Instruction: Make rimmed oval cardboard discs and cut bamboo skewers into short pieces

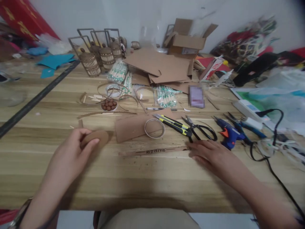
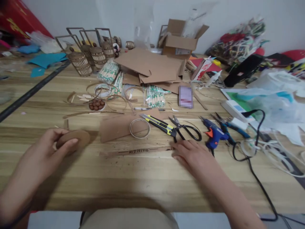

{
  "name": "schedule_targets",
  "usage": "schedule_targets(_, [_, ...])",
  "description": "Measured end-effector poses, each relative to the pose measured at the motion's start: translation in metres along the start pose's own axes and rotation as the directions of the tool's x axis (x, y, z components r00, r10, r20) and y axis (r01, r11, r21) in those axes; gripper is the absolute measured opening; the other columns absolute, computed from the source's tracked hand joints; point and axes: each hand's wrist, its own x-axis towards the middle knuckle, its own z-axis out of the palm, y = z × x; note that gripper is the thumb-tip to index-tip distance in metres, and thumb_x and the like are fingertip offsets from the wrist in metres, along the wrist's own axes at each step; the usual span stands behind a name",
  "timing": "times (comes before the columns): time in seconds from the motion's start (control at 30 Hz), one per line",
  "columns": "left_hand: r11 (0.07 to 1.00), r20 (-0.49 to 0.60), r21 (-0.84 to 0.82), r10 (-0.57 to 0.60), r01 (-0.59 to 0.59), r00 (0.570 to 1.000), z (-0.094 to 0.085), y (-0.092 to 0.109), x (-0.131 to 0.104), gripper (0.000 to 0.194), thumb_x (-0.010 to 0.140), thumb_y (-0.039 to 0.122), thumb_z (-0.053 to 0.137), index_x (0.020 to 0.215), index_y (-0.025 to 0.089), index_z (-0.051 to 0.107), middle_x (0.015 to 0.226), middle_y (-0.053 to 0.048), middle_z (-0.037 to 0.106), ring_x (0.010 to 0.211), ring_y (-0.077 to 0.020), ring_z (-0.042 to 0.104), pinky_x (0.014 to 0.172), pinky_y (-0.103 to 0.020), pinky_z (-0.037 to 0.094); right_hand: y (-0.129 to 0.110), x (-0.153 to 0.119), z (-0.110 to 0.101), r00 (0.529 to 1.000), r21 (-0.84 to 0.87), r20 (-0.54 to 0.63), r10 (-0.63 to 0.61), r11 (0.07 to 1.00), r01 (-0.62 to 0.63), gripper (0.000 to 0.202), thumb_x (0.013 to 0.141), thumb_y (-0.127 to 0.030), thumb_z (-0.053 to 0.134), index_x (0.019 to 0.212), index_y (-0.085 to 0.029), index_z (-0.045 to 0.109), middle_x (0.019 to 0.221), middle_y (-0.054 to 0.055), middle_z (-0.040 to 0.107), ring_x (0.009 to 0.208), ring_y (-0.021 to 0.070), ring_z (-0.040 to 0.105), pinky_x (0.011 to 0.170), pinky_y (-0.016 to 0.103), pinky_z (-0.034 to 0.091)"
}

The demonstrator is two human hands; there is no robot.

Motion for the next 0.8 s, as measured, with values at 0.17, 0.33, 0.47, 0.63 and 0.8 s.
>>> schedule_targets(0.17, [0.823, 0.001, -0.288, 0.512, -0.49, 0.859, 0.02, 0.07, -0.019, 0.018, 0.097, 0.03, 0.047, 0.098, 0.023, 0.063, 0.094, -0.003, 0.071, 0.087, -0.0211, 0.068, 0.075, -0.031, 0.053, -0.001, 0.0, 0.008, 0.998, 0.034, 0.062, 0.024, 0.999, -0.026, 0.033, 0.101, -0.034, 0.046, 0.127, -0.023, 0.064, 0.113, 0.013, 0.068, 0.099, 0.028, 0.067, 0.081, 0.042, 0.057])
schedule_targets(0.33, [0.818, 0.249, -0.257, 0.57, -0.514, 0.783, 0.057, 0.106, -0.019, 0.02, 0.096, 0.012, 0.051, 0.107, 0.018, 0.066, 0.101, -0.006, 0.076, 0.093, -0.0238, 0.072, 0.081, -0.035, 0.055, -0.009, 0.008, 0.014, 0.997, 0.006, -0.068, 0.042, 0.999, -0.041, 0.027, 0.097, -0.027, 0.052, 0.117, -0.021, 0.069, 0.093, 0.009, 0.063, 0.081, 0.0231, 0.066, 0.07, 0.034, 0.055])
schedule_targets(0.47, [0.844, 0.308, -0.207, 0.536, -0.494, 0.786, 0.067, 0.105, -0.02, 0.023, 0.097, 0.011, 0.051, 0.115, 0.016, 0.065, 0.105, -0.009, 0.077, 0.094, -0.0273, 0.074, 0.081, -0.04, 0.057, -0.012, 0.012, 0.01, 0.999, -0.02, -0.009, 0.05, 0.999, -0.05, 0.023, 0.094, -0.023, 0.057, 0.113, -0.02, 0.07, 0.087, 0.007, 0.062, 0.075, 0.0221, 0.066, 0.061, 0.031, 0.052])
schedule_targets(0.63, [0.828, 0.27, -0.212, 0.56, -0.519, 0.784, 0.067, 0.101, -0.023, 0.024, 0.096, 0.011, 0.053, 0.115, 0.018, 0.066, 0.104, -0.007, 0.079, 0.091, -0.0263, 0.075, 0.077, -0.038, 0.058, -0.015, 0.015, 0.004, 0.999, -0.008, 0.002, 0.035, 0.999, -0.035, 0.02, 0.093, -0.019, 0.056, 0.107, -0.019, 0.071, 0.086, 0.007, 0.062, 0.074, 0.0218, 0.066, 0.06, 0.031, 0.051])
schedule_targets(0.8, [0.803, 0.248, -0.23, 0.595, -0.55, 0.764, 0.069, 0.1, -0.022, 0.023, 0.096, 0.01, 0.054, 0.114, 0.017, 0.067, 0.103, -0.008, 0.079, 0.092, -0.0272, 0.075, 0.079, -0.041, 0.059, -0.015, 0.013, 0.01, 1.0, -0.039, -0.017, 0.019, 0.999, -0.019, 0.019, 0.095, -0.019, 0.053, 0.105, -0.018, 0.07, 0.087, 0.007, 0.063, 0.074, 0.0222, 0.066, 0.063, 0.033, 0.052])
